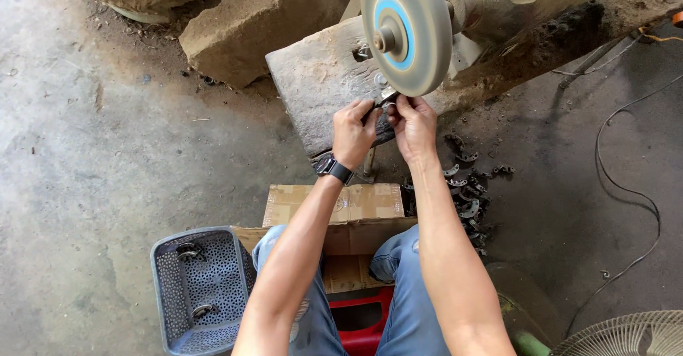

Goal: Grinding the edges of motorcycle brake shoes on a bench grinder.

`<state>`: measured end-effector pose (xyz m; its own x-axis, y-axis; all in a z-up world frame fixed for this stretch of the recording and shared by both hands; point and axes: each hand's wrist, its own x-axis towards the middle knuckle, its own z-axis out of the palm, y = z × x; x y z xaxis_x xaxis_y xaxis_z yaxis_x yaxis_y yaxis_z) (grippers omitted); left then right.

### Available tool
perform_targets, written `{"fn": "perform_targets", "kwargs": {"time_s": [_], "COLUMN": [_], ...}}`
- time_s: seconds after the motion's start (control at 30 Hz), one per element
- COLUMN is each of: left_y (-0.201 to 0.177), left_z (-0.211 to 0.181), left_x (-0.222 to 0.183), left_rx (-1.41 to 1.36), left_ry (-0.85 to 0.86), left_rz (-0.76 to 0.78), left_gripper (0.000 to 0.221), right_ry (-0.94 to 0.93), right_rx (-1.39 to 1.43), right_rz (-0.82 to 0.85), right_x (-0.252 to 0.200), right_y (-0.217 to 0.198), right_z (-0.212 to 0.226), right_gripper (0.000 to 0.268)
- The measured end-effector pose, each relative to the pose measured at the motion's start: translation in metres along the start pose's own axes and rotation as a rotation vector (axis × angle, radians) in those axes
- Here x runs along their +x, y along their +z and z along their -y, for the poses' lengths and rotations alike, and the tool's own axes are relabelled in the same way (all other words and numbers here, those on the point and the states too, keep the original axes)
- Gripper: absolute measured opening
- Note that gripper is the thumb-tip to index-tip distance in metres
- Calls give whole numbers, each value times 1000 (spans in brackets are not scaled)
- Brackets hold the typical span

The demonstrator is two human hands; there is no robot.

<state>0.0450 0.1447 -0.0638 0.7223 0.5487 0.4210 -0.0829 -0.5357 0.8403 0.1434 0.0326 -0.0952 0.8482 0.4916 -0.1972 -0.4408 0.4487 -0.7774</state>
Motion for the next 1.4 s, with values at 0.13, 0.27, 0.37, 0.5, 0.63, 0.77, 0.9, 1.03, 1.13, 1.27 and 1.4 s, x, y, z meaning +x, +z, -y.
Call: {"fn": "perform_targets", "kwargs": {"time_s": [0.13, 0.27, 0.37, 0.5, 0.63, 0.77, 0.9, 1.03, 1.13, 1.27, 1.4], "left_y": [-3, -14, -7, 8, 9, -4, -18, -27, -24, -10, 1], "left_z": [1, 3, 0, -6, -9, 1, 6, 12, 4, -13, -3], "left_x": [0, 0, 2, 11, 12, 4, -2, -7, -5, 3, 1], "left_rx": [-4, 10, 0, -40, -55, -24, 7, -17, 12, -15, -36], "left_ry": [-42, 16, -32, 50, 40, 14, 0, 43, -39, -222, -106], "left_rz": [-24, -65, -36, -13, -3, 1, -23, -40, 120, 209, 135], "left_gripper": [18, 17, 16, 17, 17, 19, 18, 19, 9, 14, 15], "right_ry": [4, 11, 7, -26, -46, -19, -35, 45, 92, 105, 35], "right_rx": [-26, -44, -40, 79, 117, 81, -1, -54, -97, 30, 79], "right_rz": [-23, 31, 15, -22, -50, -35, 25, 73, 17, -44, -36], "right_x": [-3, 1, 0, -1, -1, 5, 4, -11, -23, -10, -5], "right_y": [7, 10, 4, -6, -6, 0, 10, 28, 26, -3, -7], "right_z": [1, -9, -6, 2, 3, -10, -16, 2, 17, 13, 8], "right_gripper": [12, 11, 12, 15, 18, 16, 11, 12, 15, 14, 15]}}
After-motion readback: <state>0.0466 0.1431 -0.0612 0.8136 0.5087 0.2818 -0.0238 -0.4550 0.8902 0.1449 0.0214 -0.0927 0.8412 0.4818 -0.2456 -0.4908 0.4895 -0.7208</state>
